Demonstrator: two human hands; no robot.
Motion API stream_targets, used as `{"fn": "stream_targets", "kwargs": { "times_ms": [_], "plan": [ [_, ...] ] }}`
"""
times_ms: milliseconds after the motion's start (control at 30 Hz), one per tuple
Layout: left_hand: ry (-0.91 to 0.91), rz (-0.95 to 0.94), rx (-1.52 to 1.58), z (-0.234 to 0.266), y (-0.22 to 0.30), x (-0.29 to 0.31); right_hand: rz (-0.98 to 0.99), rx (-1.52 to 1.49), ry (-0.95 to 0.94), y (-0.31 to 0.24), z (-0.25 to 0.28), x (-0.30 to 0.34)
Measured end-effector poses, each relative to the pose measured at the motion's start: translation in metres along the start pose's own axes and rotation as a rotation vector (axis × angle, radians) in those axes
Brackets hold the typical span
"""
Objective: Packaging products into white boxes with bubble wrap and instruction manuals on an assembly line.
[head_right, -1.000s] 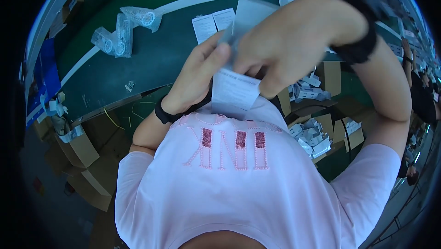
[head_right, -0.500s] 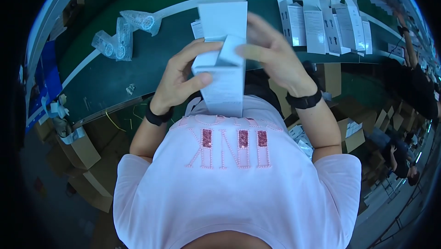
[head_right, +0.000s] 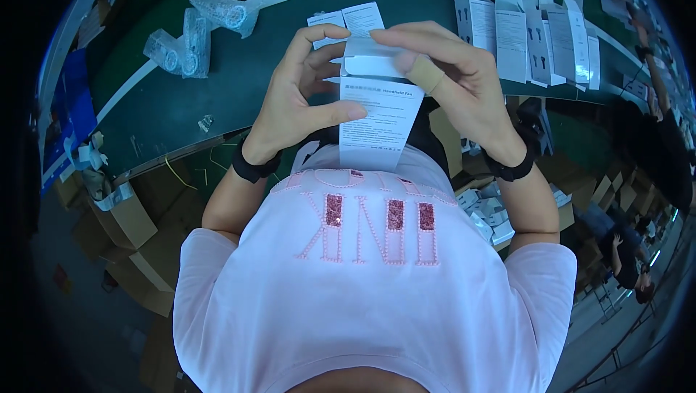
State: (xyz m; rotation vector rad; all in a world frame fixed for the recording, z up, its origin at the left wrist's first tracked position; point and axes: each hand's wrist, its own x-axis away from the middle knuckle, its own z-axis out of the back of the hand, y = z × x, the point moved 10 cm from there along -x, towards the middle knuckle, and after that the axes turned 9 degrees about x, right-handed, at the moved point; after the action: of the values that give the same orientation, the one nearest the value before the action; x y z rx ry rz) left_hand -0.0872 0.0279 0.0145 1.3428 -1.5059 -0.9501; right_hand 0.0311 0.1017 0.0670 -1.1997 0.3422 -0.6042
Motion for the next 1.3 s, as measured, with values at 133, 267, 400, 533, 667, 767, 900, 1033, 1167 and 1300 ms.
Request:
{"fn": "stream_targets", "kwargs": {
  "times_ms": [133, 267, 400, 533, 667, 767, 900, 1033, 1167, 1300],
  "plan": [
    [0.013, 0.026, 0.052, 0.005, -0.004, 0.0, 0.013, 0.12, -0.026, -0.007, -0.003, -0.002],
    [-0.003, -0.02, 0.055, 0.006, -0.002, 0.003, 0.21, 0.364, -0.133, -0.028, -0.019, 0.0],
    [0.084, -0.041, 0.074, 0.019, 0.001, 0.02, 0.256, 0.329, -0.24, -0.029, -0.034, 0.0],
    [0.533, 0.009, -0.111, 0.13, 0.006, 0.049, -0.23, 0.128, 0.343, 0.084, 0.035, -0.006],
    [0.522, 0.299, -0.461, 0.221, -0.065, 0.048, -0.578, 0.272, 0.231, 0.213, 0.02, -0.001],
    [0.496, 0.291, -0.399, 0.228, -0.151, 0.017, -0.576, 0.259, 0.144, 0.254, -0.027, -0.023],
    [0.592, 0.252, -0.33, 0.198, -0.184, -0.007, -0.65, 0.029, -0.129, 0.286, -0.075, -0.031],
    [0.605, 0.382, -0.681, 0.179, -0.154, 0.027, -0.779, -0.028, -0.08, 0.275, -0.057, -0.01],
    [0.511, 0.306, -0.627, 0.16, -0.185, 0.043, -0.697, 0.265, -0.391, 0.275, -0.062, -0.023],
    [0.486, 0.39, -0.552, 0.186, -0.166, 0.047, -0.4, 0.76, -0.039, 0.259, 0.024, -0.097]
  ]
}}
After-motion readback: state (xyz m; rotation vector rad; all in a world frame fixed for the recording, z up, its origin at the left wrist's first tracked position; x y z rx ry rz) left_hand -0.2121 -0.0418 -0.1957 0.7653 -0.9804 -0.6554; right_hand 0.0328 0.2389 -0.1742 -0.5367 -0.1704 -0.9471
